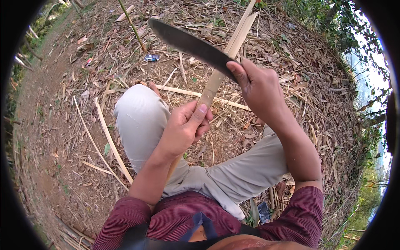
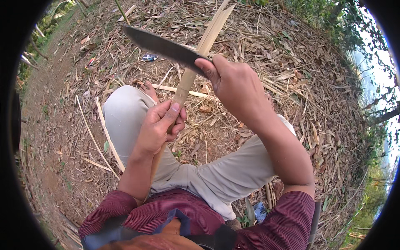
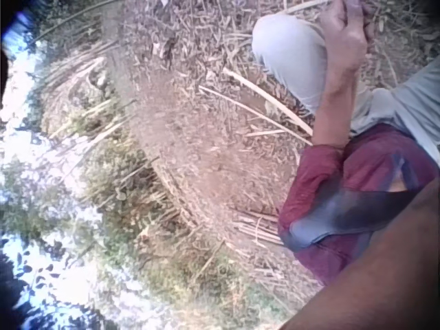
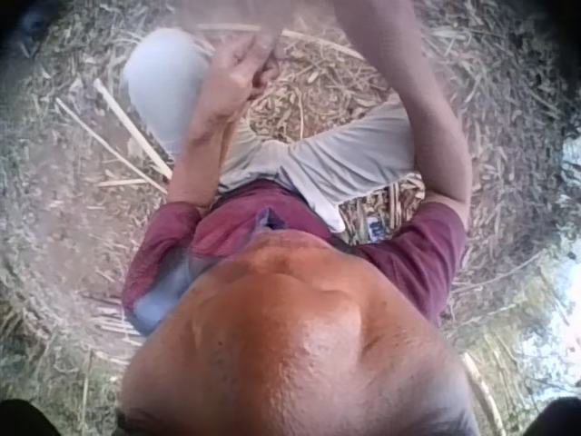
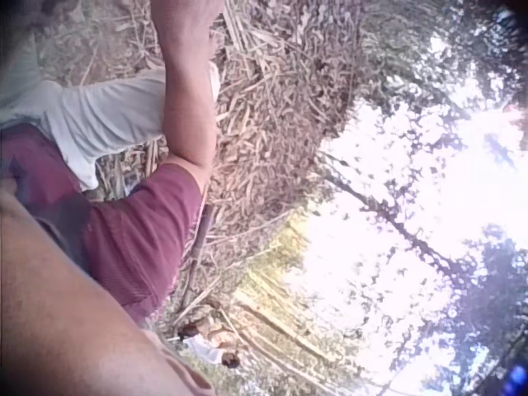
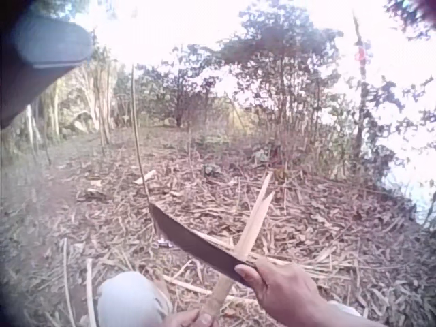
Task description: The person shaves a piece of bamboo by hand using a large knife while sitting on the ground.
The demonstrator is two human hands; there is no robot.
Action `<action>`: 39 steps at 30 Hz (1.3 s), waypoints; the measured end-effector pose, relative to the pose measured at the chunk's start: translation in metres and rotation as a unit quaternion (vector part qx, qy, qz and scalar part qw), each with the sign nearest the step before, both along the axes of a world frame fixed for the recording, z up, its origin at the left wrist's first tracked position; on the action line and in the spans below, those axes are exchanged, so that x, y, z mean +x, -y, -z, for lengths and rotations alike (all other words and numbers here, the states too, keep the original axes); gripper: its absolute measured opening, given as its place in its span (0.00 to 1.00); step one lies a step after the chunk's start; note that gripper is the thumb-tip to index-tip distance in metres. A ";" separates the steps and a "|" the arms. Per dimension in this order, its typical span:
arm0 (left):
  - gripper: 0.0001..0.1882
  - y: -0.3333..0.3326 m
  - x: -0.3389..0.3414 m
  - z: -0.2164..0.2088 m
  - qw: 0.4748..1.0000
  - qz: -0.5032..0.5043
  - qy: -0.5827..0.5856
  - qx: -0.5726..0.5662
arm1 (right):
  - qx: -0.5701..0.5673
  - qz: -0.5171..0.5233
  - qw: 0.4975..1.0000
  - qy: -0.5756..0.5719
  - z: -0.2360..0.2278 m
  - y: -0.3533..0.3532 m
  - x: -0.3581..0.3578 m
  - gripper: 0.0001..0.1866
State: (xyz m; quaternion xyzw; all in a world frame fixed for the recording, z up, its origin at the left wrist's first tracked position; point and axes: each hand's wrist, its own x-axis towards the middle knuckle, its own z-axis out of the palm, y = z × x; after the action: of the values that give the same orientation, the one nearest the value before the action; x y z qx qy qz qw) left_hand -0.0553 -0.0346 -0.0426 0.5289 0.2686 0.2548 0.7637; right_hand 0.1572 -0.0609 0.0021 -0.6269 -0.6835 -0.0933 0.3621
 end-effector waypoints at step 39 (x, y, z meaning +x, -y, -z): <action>0.21 0.002 0.001 -0.007 0.999 -0.021 -0.043 0.018 | -0.114 0.065 0.936 -0.325 -0.008 0.000 0.012 0.26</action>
State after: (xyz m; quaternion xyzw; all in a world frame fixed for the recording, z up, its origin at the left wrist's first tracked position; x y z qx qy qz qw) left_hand -0.0539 -0.0364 -0.0360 0.5475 0.3074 0.2524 0.7362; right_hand 0.1695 -0.0610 0.0099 -0.7029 -0.4925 0.1711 0.4839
